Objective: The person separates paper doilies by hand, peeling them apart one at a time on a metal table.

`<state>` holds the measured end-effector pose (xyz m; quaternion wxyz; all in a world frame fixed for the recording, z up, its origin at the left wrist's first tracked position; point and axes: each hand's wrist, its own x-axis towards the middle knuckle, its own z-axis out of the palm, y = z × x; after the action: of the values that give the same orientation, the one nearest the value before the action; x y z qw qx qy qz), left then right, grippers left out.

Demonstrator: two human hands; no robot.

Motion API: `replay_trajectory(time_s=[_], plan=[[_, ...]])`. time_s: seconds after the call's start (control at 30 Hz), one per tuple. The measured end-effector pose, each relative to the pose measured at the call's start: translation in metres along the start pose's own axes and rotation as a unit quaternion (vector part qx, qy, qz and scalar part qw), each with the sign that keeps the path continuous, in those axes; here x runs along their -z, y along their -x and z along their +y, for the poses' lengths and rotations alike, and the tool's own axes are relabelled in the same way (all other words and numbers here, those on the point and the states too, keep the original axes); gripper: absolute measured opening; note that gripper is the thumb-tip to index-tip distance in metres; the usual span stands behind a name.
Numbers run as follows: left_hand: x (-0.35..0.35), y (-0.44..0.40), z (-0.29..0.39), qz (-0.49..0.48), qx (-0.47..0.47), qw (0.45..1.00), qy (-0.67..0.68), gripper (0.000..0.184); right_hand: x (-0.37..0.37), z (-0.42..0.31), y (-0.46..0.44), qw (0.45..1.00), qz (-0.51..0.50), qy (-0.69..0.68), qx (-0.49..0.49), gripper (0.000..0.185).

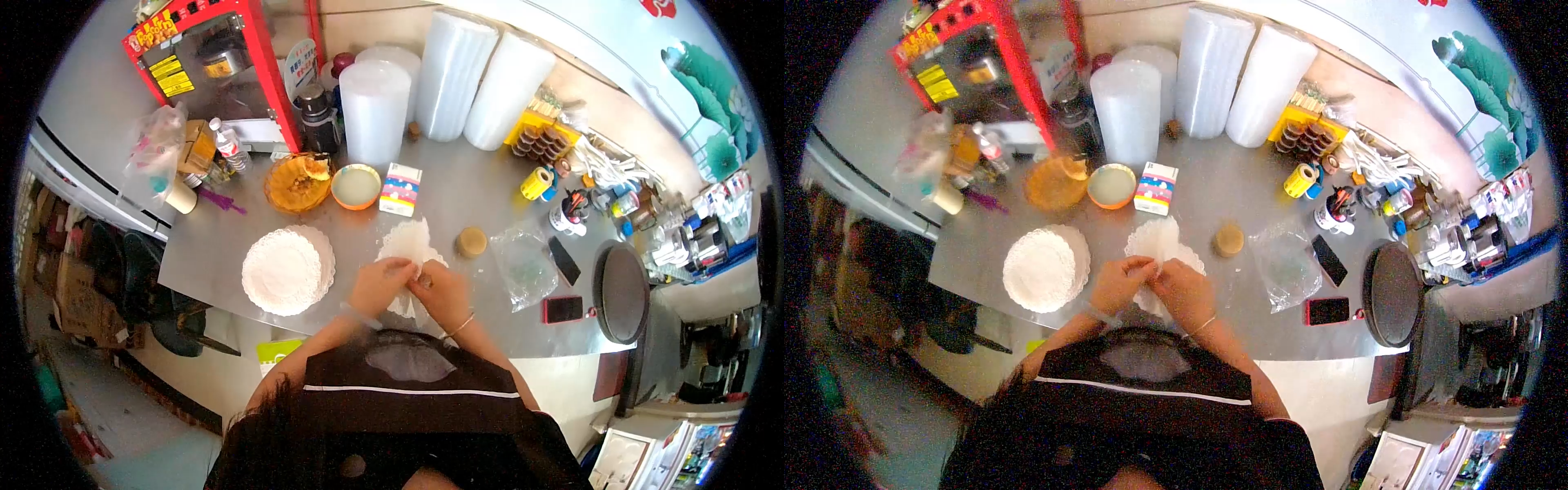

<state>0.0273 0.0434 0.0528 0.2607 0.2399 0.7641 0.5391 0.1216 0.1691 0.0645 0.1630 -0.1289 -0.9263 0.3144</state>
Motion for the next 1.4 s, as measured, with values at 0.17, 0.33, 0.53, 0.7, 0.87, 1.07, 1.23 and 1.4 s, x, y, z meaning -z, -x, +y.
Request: replay_trajectory(time_s=[0.17,0.33,0.53,0.7,0.87,1.07,1.23,1.4], plan=[[0.001,-0.006,-0.021,-0.067,0.073,0.993,0.061,0.042,-0.007,0.013,0.002,0.96,-0.066,-0.264,-0.068,0.022],[-0.008,-0.011,-0.048,-0.028,0.053,0.993,0.099,0.037,-0.002,0.019,-0.001,0.929,-0.095,-0.326,-0.151,0.019],[0.038,-0.004,-0.03,0.154,0.017,0.988,-0.019,0.029,0.01,0.064,0.004,0.935,0.091,-0.253,-0.232,0.02],[0.077,0.002,-0.043,0.259,-0.049,0.964,-0.044,0.022,0.054,0.093,0.011,0.971,0.142,-0.088,-0.174,0.016],[0.044,0.003,-0.013,0.245,-0.068,0.967,-0.026,0.021,0.031,0.038,-0.001,0.986,0.096,-0.12,-0.072,0.013],[0.015,-0.002,-0.023,0.101,-0.006,0.989,0.106,0.024,0.005,-0.007,-0.007,0.991,-0.004,-0.136,-0.005,0.013],[0.009,0.005,-0.012,0.04,-0.02,0.988,0.146,0.027,-0.008,-0.01,-0.004,0.981,-0.001,-0.185,0.052,0.015],[0.011,0.007,-0.021,0.057,-0.043,0.994,0.085,0.029,-0.019,0.005,0.0,0.967,-0.02,-0.252,0.0,0.017]])
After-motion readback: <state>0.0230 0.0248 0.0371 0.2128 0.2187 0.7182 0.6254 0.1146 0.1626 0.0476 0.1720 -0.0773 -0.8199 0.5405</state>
